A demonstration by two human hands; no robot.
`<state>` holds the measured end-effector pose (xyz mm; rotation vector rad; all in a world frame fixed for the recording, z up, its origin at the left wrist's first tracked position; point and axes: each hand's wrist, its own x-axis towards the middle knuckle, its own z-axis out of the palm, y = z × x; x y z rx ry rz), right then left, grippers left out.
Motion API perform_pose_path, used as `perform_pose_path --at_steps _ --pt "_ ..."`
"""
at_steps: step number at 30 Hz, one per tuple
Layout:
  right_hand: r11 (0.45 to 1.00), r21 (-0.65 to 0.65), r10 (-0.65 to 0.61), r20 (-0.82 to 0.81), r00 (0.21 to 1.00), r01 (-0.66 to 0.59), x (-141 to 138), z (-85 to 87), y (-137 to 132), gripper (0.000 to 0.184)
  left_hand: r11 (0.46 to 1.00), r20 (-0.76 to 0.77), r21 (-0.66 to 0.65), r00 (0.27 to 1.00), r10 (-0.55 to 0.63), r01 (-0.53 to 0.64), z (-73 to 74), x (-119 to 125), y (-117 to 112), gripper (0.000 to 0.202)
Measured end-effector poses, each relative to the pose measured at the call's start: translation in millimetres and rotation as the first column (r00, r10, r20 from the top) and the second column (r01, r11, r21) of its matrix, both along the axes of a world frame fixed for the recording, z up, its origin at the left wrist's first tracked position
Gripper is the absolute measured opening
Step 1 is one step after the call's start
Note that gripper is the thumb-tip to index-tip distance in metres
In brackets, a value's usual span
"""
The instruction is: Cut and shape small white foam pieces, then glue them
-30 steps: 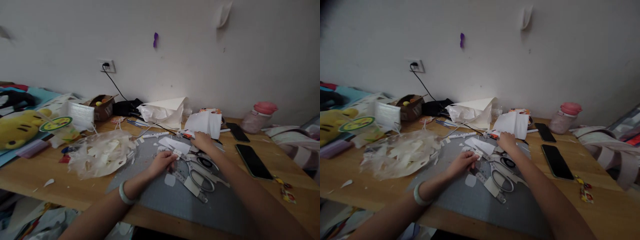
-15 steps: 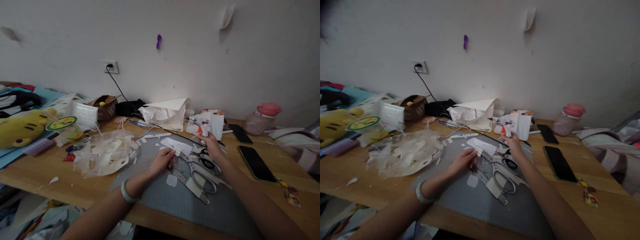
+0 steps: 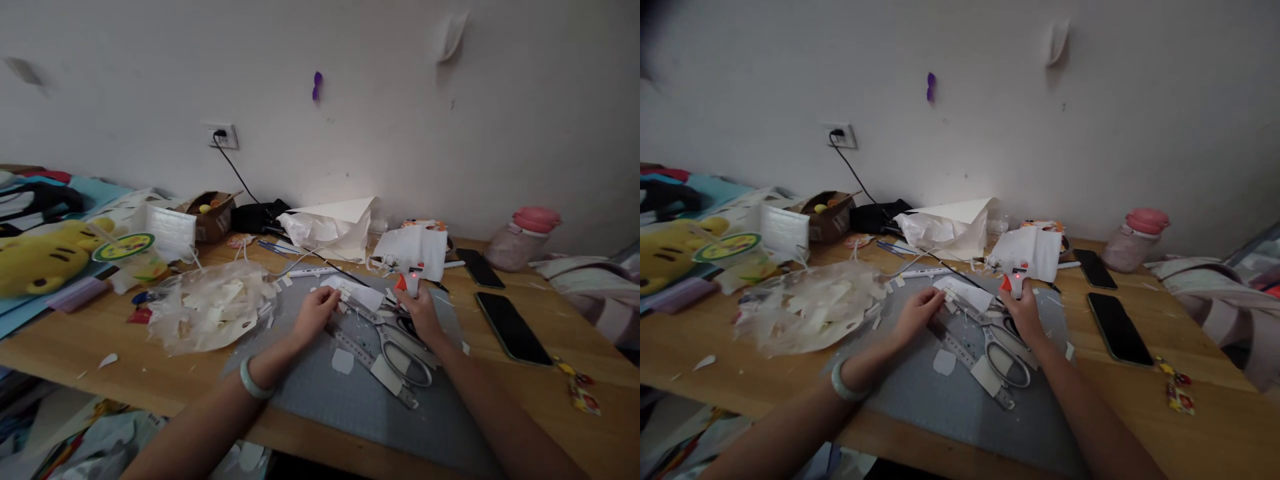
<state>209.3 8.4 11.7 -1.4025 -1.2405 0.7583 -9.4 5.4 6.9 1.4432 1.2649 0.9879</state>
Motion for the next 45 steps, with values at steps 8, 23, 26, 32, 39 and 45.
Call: perform_pose_path --at_steps 8,23,26,32,39,45 --pt "0.993 -0.032 -0.104 0.247 0.963 0.116 -10.8 -2.8 -5.8 0.047 0.987 -0.130 0.155 0.989 0.070 -0.050 2.8 -3.5 0.9 0.029" --pt "0.993 -0.009 -0.106 0.313 0.944 0.114 -12.6 -1.8 -6.6 0.041 0.996 0.315 -0.043 0.945 0.091 -0.081 -0.6 -4.2 3.8 0.022" --pt "0.993 -0.017 -0.106 0.302 0.948 0.116 -12.6 -0.6 -6.7 0.042 0.999 0.376 -0.050 0.927 0.016 0.002 -5.4 -2.1 4.0 0.024" --pt "0.992 -0.029 -0.104 0.323 0.941 0.119 -12.6 -1.5 -6.4 0.041 0.992 0.395 -0.037 0.913 -0.099 0.124 -12.4 2.8 2.7 0.030" --pt "0.994 -0.040 -0.082 0.323 0.943 0.100 -11.9 -3.8 -6.6 0.040 0.994 0.392 -0.052 0.917 -0.067 0.095 -10.8 5.0 0.1 0.032" --pt "0.995 -0.036 -0.075 0.274 0.959 0.088 -12.3 -3.6 -6.7 0.041 0.996 0.322 -0.088 0.947 0.014 0.016 -3.2 6.3 -3.5 0.030"
